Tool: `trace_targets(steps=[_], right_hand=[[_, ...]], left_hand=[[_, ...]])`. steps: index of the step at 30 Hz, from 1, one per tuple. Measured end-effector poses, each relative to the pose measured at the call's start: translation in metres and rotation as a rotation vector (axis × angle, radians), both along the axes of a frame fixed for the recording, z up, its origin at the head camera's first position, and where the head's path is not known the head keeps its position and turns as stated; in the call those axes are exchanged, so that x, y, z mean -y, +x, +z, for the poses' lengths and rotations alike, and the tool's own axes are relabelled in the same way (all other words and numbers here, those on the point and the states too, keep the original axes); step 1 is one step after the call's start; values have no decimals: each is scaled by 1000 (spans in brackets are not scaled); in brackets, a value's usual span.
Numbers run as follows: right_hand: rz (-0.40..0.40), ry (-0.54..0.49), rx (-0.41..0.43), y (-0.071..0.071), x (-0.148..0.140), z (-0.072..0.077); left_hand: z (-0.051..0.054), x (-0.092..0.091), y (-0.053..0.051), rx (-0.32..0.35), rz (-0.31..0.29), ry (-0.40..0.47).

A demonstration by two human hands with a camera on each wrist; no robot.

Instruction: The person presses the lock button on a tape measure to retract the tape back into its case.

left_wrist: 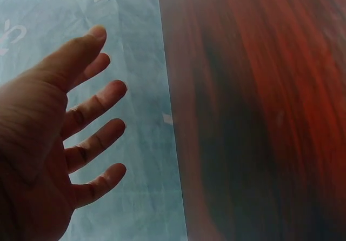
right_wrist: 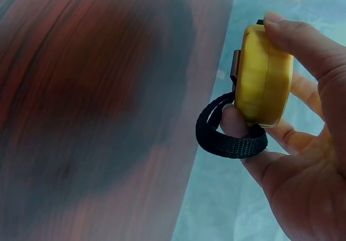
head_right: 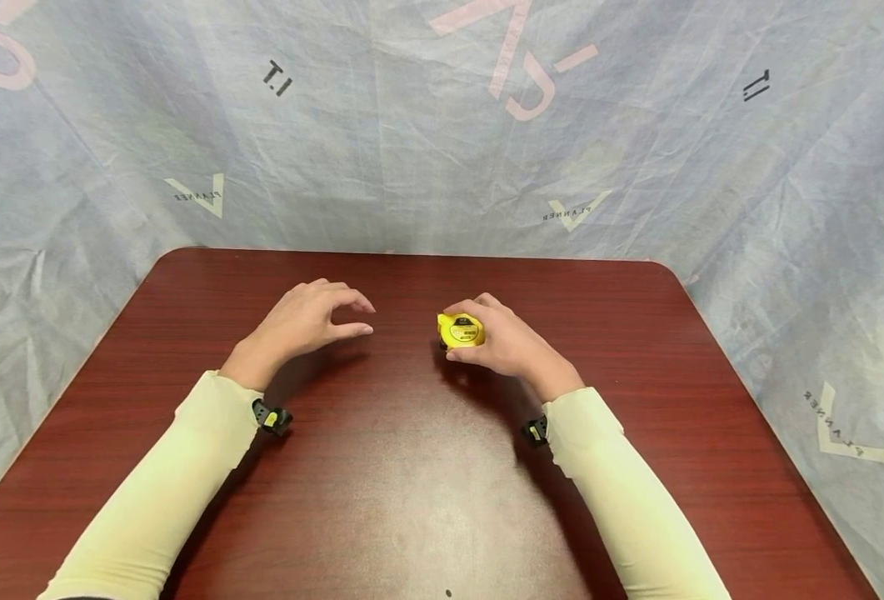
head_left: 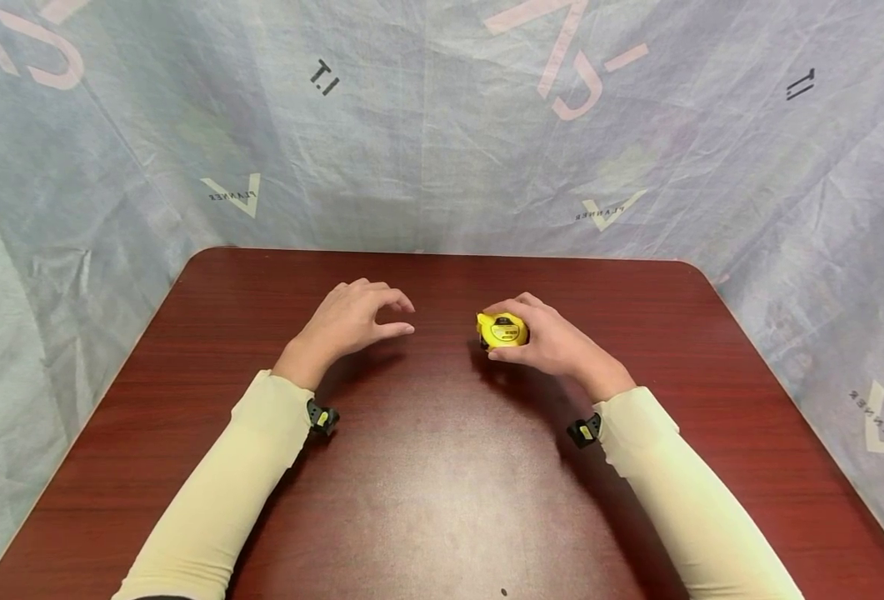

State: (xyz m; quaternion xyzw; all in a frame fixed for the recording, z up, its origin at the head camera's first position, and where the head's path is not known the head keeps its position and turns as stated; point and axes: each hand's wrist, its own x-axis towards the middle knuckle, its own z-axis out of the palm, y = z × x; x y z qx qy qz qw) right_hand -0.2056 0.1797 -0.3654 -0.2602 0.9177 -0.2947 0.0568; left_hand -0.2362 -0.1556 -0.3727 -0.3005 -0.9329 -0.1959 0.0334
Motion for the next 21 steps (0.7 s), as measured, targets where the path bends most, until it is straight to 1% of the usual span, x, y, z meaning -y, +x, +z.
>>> trace_targets(steps=[8,14,21], right_hand=[[-21,0,-17,3,-21,-5],[-42,11,-20,6,-40,-11],[-70,22,-32,12,-64,-17]], left_hand=[[-6,17,0,-13,25,-4],[-9,31,0,-3,71,-33],[-13,52,1,52,139,-39]])
